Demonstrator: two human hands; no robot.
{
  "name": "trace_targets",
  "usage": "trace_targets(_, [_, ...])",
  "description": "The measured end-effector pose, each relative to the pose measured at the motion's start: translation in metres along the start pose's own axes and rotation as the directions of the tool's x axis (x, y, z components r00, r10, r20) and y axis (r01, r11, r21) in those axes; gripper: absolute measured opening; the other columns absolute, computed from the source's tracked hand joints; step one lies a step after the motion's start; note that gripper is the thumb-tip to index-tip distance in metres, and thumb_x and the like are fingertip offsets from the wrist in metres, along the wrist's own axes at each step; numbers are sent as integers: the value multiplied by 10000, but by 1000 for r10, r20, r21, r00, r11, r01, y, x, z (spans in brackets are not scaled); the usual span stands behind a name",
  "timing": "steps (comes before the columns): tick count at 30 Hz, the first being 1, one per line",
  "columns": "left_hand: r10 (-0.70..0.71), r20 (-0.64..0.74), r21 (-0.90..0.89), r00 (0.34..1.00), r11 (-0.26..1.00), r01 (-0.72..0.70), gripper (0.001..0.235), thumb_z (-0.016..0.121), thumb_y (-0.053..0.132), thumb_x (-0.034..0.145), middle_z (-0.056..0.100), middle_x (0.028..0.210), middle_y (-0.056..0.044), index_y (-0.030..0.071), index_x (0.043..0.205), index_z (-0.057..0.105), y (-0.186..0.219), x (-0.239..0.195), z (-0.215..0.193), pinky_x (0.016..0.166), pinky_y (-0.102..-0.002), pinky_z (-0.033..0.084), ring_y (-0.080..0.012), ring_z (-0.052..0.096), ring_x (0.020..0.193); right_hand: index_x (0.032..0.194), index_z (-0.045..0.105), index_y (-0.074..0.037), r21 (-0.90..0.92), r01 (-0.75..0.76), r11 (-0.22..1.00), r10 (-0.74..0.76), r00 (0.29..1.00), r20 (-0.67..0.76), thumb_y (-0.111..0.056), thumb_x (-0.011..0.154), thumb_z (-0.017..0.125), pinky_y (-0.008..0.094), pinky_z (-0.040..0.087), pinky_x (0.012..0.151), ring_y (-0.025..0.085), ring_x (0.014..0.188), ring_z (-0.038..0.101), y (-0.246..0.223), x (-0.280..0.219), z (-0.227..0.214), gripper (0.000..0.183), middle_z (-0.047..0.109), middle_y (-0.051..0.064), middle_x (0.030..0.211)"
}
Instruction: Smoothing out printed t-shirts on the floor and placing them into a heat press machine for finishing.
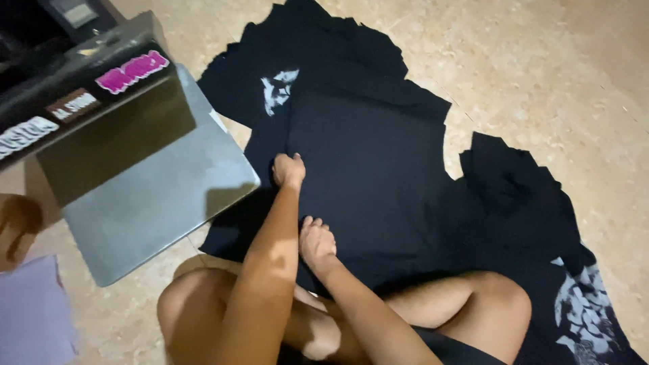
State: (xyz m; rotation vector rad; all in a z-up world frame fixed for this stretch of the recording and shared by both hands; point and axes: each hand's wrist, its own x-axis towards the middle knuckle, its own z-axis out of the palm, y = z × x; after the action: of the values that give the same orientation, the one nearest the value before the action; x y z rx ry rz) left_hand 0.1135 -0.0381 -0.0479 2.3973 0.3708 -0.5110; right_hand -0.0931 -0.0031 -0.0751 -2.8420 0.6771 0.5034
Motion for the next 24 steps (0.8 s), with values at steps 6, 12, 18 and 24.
trace_targets(6, [125,47,-93,991,988,-120,533,542,60,991,529,1414,-198,113,1483,342,54,-52,-53,1096,-494,509,-383,612,1284,927,708,-20,226,-249,942,269,961,-62,-329,1063,400,561,611,581,355,714,759,-14,3,20,457,735,195,809])
trace_targets(12, [109,115,-98,987,990,-98,574,587,44,981,472,1419,-183,267,1485,428,51,-34,-50,1093,-486,524,-385,619,1275,1179,667,-38,112,25,993,-30,999,42,-160,1044,374,528,636,690,354,864,755,-9,-24,-17,345,723,168,961])
trace_targets(18, [98,-34,-2,995,995,-98,305,585,140,977,588,1266,-89,356,1171,678,27,28,-10,1061,-404,512,-289,613,1256,1100,627,-113,81,183,980,-168,972,-164,-161,997,437,445,612,635,298,811,739,-14,-41,-26,222,678,82,876])
trace_targets(24, [145,-193,-61,971,985,-159,272,643,17,951,471,1377,-184,188,1155,703,42,-5,-21,1082,-458,510,-364,594,1253,928,674,-147,104,405,908,-369,894,-253,-281,971,424,447,497,751,308,821,698,-13,-41,2,287,662,96,886])
